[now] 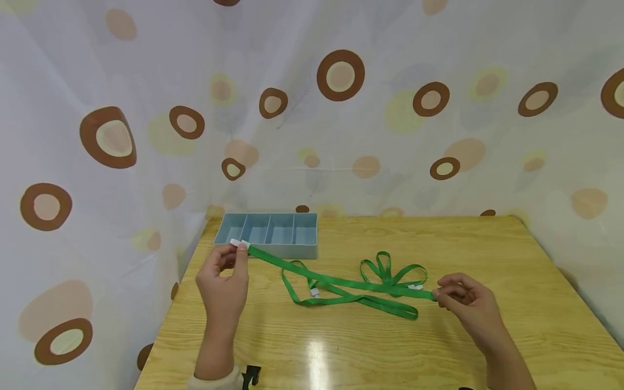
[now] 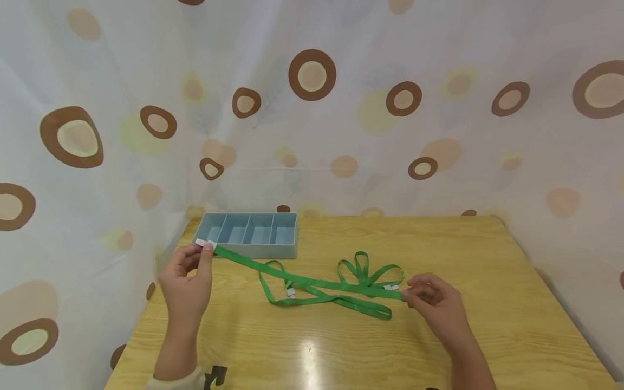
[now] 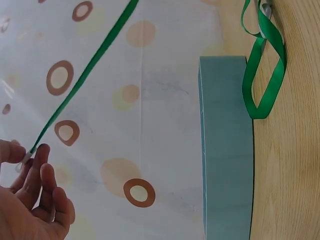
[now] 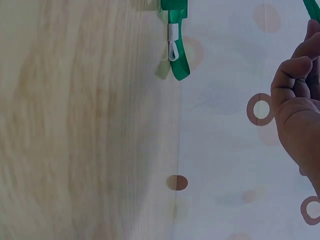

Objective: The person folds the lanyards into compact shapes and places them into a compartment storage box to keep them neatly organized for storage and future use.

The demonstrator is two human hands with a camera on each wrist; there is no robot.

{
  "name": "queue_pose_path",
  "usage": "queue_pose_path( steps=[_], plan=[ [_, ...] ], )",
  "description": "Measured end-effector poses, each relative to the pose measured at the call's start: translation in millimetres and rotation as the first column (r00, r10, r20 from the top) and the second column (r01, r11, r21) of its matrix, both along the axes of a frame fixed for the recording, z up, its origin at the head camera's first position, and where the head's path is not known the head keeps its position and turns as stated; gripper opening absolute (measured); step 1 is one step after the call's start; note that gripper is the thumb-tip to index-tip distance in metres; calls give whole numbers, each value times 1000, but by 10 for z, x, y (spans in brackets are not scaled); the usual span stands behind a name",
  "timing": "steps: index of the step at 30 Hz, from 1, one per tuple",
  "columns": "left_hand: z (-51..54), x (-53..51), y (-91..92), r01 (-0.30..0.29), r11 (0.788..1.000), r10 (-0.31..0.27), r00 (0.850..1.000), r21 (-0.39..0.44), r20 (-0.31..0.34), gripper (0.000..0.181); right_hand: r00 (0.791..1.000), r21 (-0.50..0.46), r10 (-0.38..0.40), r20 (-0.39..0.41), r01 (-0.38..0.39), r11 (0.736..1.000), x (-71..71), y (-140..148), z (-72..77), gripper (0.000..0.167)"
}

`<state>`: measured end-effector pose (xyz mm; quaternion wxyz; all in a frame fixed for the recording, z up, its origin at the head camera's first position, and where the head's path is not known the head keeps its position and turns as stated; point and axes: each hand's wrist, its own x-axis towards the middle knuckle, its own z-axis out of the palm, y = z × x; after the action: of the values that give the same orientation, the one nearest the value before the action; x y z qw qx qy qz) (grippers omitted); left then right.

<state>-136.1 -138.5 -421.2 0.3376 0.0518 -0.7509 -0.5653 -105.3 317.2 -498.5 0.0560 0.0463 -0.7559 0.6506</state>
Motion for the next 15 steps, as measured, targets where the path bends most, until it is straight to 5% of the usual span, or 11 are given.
queue_pose_path(
  steps=[9,15],
  plan=[
    [-33,3,171,73,996,-73,997,-59,-10,15,998,-34,41,-54,-42,999,-81,-220,227,17],
    [-51,-4,250,117,989,-120,992,-92,-26,13,983,-77,132,-128,-142,987,-138,-395,309,16]
  ],
)
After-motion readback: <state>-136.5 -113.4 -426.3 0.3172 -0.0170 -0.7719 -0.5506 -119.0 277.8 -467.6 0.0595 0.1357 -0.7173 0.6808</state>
